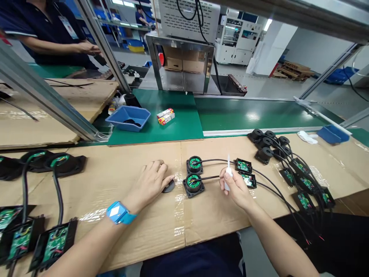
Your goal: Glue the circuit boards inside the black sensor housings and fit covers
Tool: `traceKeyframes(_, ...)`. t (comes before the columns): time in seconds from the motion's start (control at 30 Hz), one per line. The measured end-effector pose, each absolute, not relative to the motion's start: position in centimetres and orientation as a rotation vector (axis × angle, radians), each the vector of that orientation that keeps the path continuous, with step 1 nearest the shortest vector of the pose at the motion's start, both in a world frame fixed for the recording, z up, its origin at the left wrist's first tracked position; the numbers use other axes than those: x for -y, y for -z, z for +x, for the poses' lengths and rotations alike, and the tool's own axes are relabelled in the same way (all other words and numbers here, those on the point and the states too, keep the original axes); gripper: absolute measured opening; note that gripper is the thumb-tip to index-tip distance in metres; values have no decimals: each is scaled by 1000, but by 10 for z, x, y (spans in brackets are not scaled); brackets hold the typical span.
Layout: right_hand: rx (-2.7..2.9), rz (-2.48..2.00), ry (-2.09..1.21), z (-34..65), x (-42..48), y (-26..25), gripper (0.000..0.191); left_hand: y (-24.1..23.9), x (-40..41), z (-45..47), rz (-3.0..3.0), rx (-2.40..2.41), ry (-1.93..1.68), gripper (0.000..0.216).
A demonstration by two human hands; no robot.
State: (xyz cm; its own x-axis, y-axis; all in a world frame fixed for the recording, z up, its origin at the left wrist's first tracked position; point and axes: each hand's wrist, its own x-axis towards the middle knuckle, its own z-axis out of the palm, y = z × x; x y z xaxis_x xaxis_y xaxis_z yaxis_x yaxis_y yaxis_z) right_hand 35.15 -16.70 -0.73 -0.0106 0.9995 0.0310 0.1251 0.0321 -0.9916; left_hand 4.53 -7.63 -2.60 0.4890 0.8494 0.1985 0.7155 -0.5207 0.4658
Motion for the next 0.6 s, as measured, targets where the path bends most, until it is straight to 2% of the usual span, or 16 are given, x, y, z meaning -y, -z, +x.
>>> traceKeyframes(0.17,1249,-1273,-1116,352,157,10,49,38,112,83,2332,-1168,-786,63)
traceKeyframes(0.33,1213,-1260,-1106,351,137,4,50,49,124,105,2352,-1009,-979,37)
traceKeyframes(0.6,1169,-1194,-1189,341,132,13,46,30,129,90,2539,-851,-964,26)
